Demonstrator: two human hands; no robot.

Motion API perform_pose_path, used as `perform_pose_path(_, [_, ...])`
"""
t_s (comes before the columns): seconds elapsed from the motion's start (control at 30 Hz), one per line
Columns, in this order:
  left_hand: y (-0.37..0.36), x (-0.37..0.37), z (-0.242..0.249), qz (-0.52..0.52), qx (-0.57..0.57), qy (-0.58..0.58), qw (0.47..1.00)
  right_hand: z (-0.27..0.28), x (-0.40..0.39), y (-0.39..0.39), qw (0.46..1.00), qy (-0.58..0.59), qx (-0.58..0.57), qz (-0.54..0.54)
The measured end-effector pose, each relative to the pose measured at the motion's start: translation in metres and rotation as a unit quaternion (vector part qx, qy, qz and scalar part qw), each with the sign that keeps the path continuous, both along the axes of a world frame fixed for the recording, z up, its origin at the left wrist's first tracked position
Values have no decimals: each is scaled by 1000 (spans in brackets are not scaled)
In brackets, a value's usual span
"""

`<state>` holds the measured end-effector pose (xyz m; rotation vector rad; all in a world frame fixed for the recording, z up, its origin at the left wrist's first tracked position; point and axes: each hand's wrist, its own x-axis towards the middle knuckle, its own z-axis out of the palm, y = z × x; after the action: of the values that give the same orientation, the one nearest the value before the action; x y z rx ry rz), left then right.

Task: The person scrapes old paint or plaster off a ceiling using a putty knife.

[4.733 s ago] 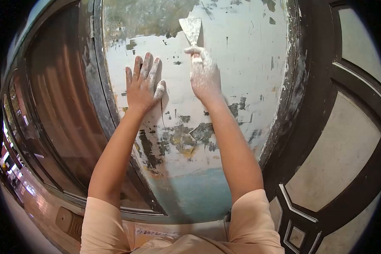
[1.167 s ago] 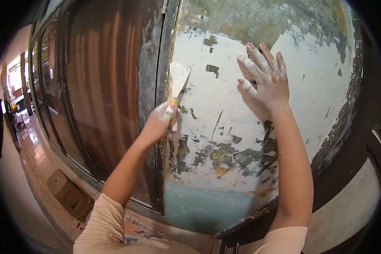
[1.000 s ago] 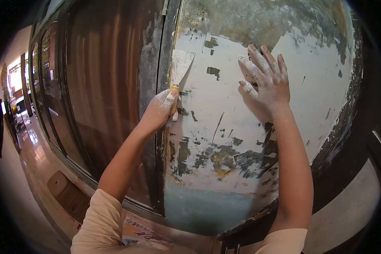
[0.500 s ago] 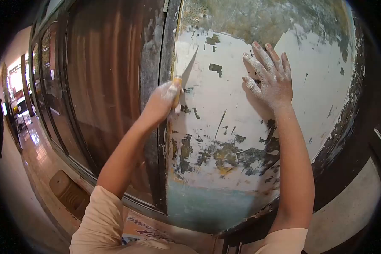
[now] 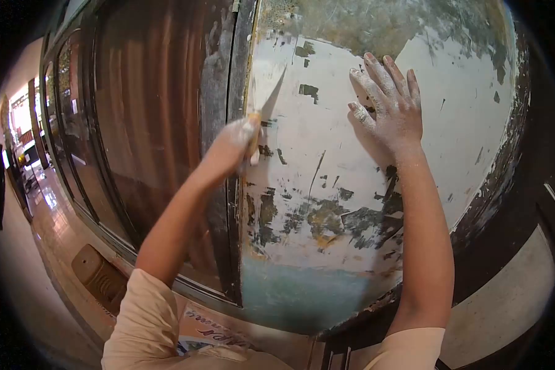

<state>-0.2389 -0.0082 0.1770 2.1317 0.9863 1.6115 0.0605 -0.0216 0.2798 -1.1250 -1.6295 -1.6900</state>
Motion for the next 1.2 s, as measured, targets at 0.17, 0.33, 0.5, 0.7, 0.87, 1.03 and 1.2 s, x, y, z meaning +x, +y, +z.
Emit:
perform_pose_path(0.17, [-18, 14, -210, 26, -68, 41, 996, 0, 6, 6, 1000, -9, 20, 9])
perform_pose_path(0.33, [-55, 34, -319, -58, -298, -52, 951, -1, 4, 5, 999, -12, 10, 28])
perform_pose_path(0.5, [-26, 19, -262, 4, -187, -34, 982, -6, 3, 7, 999, 1, 18, 29])
perform_pose_path(0.7, [-29, 16, -250, 34, -190, -53, 980, -18, 3, 12, 999, 23, 24, 29])
perform_pose_path(0.87, [-38, 24, -379, 43, -244, -38, 968, -20, 6, 18, 997, 21, 47, 52])
perform_pose_path(1.03, [-21, 19, -332, 79, -113, -42, 990, -19, 7, 20, 998, 15, 53, 44])
perform_pose_path(1.2, [-19, 8, -289, 62, -176, -47, 981, -19, 7, 19, 997, -1, 63, 47])
